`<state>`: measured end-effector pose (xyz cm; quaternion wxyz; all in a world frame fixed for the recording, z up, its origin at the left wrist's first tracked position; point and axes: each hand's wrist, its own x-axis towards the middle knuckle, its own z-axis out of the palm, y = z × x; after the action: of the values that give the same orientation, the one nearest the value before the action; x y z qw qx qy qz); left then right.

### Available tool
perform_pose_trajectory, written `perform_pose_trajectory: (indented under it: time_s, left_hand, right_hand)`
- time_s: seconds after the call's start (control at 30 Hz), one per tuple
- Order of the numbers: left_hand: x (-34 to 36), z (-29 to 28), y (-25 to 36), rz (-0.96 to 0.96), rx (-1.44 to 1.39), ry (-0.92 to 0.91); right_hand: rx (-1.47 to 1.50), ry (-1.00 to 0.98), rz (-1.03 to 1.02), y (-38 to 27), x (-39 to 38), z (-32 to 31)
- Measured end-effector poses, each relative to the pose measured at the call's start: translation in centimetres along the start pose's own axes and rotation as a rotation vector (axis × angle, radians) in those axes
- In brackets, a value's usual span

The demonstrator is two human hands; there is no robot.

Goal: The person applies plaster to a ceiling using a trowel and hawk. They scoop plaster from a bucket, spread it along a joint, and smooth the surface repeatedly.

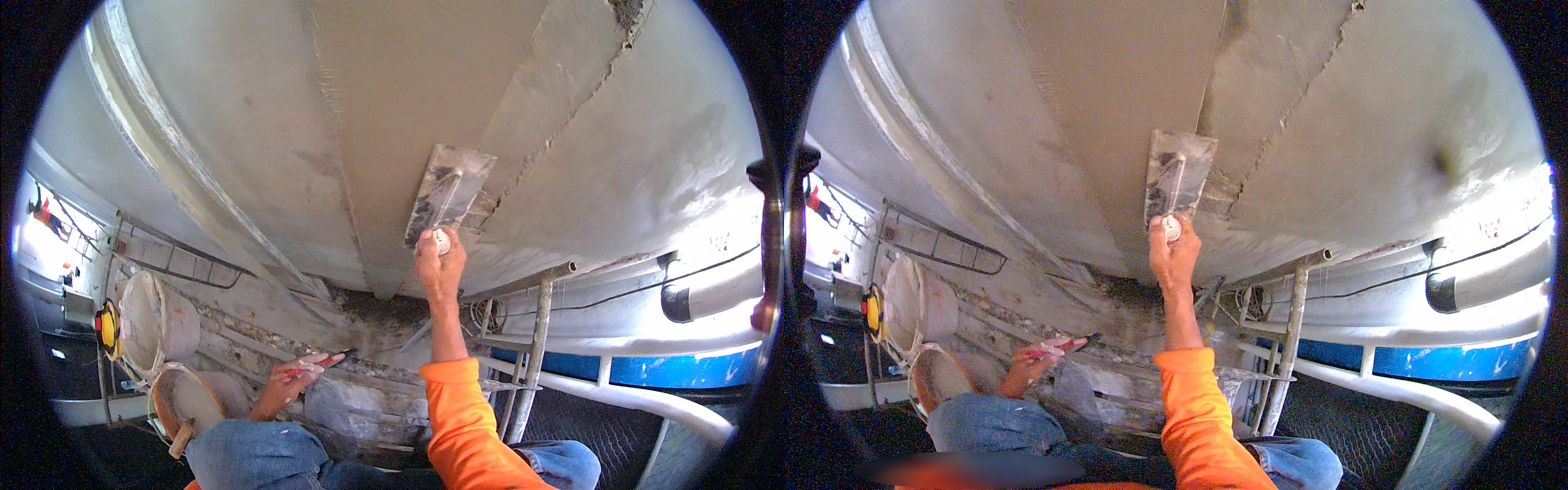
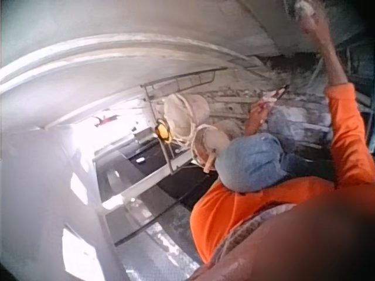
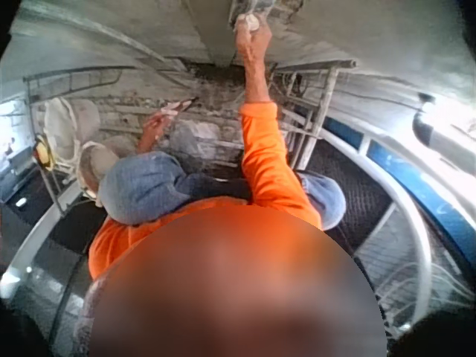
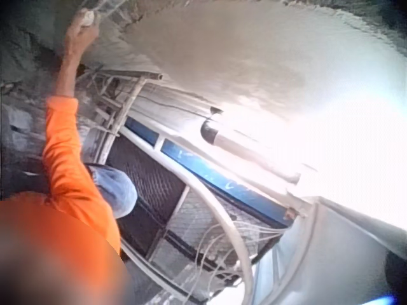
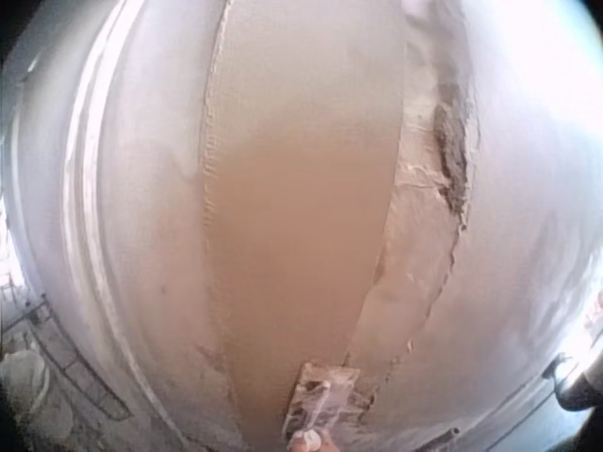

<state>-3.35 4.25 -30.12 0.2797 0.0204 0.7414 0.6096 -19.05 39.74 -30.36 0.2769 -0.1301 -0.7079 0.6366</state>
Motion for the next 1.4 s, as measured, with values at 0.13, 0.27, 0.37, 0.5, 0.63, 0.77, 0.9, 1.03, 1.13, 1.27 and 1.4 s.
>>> perform_pose_trajectory:
  time_s: [0.13,0.27,0.37,0.5,0.63,0.77,0.9,1.03,1.13,1.27,1.4]
  left_hand:
    - [0.0,-0.3,-1.1,0.109,0.001,-0.021]
    - [0.2,-0.6,-2.3,0.213,0.144,-0.040]
    - [0.5,-0.2,-2.5,0.213,0.032,-0.023]
    - [0.8,0.7,-1.8,0.140,-0.080,-0.005]
    - [0.6,0.5,-1.5,0.168,0.030,-0.007]
    - [0.1,-0.4,-2.4,0.095,0.131,-0.040]
    - [-0.3,-1.1,-3.0,-0.114,-0.077,-0.058]
    - [-0.3,-1.7,-2.2,-0.072,-0.127,-0.039]
    - [0.4,-2.0,-1.7,-0.109,0.088,-0.018]
    - [1.0,-1.0,-1.8,0.009,-0.007,-0.030]
    - [0.8,0.0,-1.4,0.110,-0.088,-0.039]
  right_hand:
    - [-0.110,-0.034,0.084,2.9,-2.9,0.7]
    - [-0.126,-0.029,0.110,1.8,-4.5,0.2]
    - [-0.129,0.001,0.113,-1.3,-2.9,-0.3]
    - [-0.090,0.019,-0.011,-3.9,0.1,-0.8]
    - [-0.118,0.006,0.048,-0.6,-0.2,-0.4]
    - [-0.088,-0.014,0.121,5.8,-3.6,1.0]
    - [-0.185,-0.006,0.121,8.3,-6.6,1.1]
    - [-0.140,0.010,0.075,5.7,-5.7,0.3]
    - [-0.104,0.058,-0.004,3.6,-3.2,0.1]
    - [-0.091,0.031,0.027,4.2,-1.9,0.4]
    - [-0.079,-0.038,0.101,7.9,-4.3,1.6]
